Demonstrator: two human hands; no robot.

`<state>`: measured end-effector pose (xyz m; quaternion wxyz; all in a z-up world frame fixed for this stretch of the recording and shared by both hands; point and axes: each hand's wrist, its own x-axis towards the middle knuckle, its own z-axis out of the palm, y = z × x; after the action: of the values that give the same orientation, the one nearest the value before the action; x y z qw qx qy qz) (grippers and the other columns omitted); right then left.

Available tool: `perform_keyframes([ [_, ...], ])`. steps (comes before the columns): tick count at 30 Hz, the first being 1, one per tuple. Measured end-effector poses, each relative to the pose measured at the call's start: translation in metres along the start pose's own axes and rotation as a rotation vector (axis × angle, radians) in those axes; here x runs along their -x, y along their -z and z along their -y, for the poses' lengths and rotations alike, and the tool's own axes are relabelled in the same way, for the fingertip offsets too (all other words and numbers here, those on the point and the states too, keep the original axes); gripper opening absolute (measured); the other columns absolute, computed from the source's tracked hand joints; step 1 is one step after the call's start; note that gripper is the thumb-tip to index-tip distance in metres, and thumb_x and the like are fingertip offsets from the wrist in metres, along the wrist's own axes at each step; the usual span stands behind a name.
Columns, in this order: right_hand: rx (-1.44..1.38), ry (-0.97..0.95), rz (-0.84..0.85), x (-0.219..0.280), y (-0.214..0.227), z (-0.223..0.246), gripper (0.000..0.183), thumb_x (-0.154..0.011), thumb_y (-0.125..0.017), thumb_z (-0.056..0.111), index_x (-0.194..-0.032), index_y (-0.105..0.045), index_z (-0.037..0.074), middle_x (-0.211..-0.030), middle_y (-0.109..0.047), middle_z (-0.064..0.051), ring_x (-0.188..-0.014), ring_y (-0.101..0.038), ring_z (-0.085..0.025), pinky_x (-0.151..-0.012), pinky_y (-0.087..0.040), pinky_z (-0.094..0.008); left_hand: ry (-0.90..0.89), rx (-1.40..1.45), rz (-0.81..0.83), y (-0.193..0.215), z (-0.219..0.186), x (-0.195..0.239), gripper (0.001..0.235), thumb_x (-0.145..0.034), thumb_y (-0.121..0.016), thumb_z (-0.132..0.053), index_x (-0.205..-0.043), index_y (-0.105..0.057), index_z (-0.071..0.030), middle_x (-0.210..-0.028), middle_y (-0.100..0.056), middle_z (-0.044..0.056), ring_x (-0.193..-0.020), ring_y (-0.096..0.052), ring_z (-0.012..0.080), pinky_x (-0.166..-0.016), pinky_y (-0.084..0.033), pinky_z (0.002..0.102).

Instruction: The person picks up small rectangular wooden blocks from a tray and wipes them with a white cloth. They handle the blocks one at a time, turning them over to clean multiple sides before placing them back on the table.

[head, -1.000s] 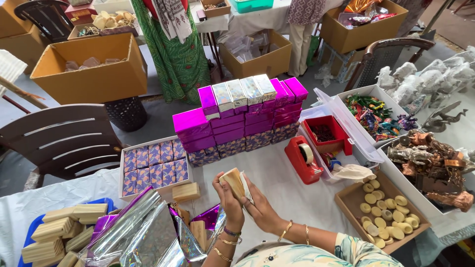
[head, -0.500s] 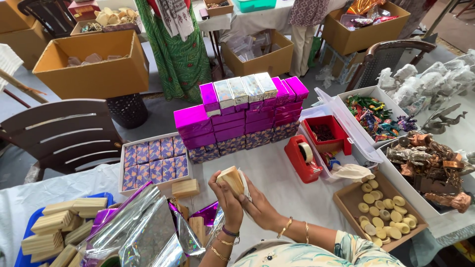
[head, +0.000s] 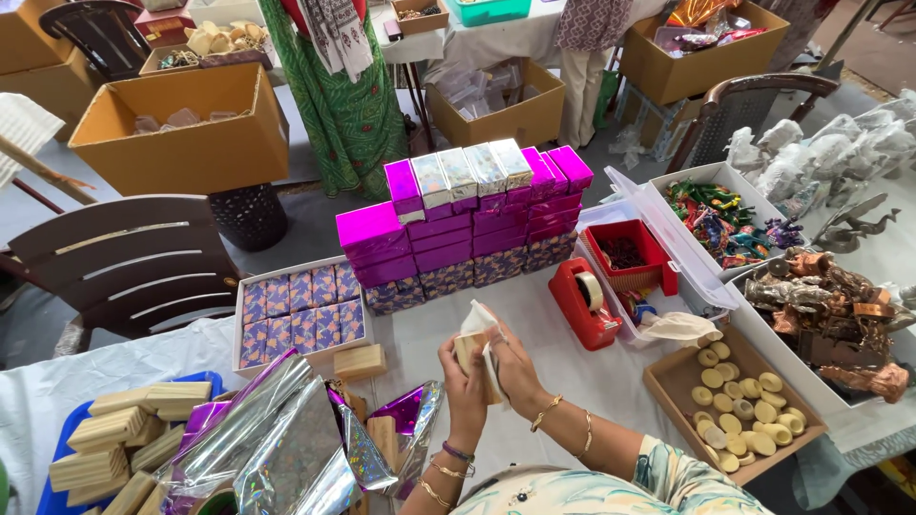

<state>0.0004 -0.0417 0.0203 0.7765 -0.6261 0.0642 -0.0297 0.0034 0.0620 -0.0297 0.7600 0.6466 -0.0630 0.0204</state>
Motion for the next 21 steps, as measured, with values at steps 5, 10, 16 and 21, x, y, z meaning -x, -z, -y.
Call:
perform_keyframes([
  [5, -0.372, -0.189, -0.084, -0.006, 0.028, -0.009, 0.059, -0.104, -0.044, 0.044, -0.148, -0.046, 0.004, -0.129, -0.060, -0.011, -0.116, -0.060, -0.019, -0.100, -0.051, -0.037, 0.150, 0.193, 0.056, -0.007, 0.026, 0.001, 0.057, -0.102, -0.054, -0.049, -0.136, -0.047, -0.004, -0.123, -0.059, 0.013, -0.111, -0.057, 0.0190, -0.093, -0.049, 0.033],
  [10, -0.425, -0.166, -0.135, -0.015, 0.046, -0.011, 0.057, -0.103, -0.045, 0.045, -0.142, -0.050, 0.005, -0.128, -0.063, -0.010, -0.114, -0.062, -0.019, -0.097, -0.052, -0.037, 0.122, 0.064, 0.122, -0.016, 0.035, -0.005, 0.066, -0.092, -0.067, -0.048, -0.139, -0.038, -0.011, -0.131, -0.052, 0.007, -0.122, -0.053, 0.0149, -0.100, -0.047, 0.031],
  [16, -0.285, -0.002, -0.012, -0.012, 0.070, -0.038, 0.057, -0.109, -0.043, 0.042, -0.145, -0.048, -0.002, -0.131, -0.061, -0.018, -0.119, -0.058, -0.027, -0.105, -0.047, -0.042, 0.381, 0.390, 0.172, -0.002, 0.012, -0.026, 0.057, -0.096, -0.060, -0.047, -0.136, -0.048, -0.008, -0.120, -0.055, 0.010, -0.114, -0.055, 0.0219, -0.094, -0.052, 0.039],
  [21, 0.681, 0.529, 0.252, 0.008, 0.031, -0.009, 0.064, -0.112, -0.035, 0.035, -0.164, -0.019, 0.001, -0.173, -0.012, -0.019, -0.160, -0.011, -0.032, -0.128, -0.012, -0.042, 0.292, 0.482, 0.185, -0.015, 0.022, -0.020, 0.068, -0.100, -0.040, -0.057, -0.151, -0.039, -0.012, -0.142, -0.054, 0.002, -0.129, -0.052, 0.0146, -0.108, -0.047, 0.030],
])
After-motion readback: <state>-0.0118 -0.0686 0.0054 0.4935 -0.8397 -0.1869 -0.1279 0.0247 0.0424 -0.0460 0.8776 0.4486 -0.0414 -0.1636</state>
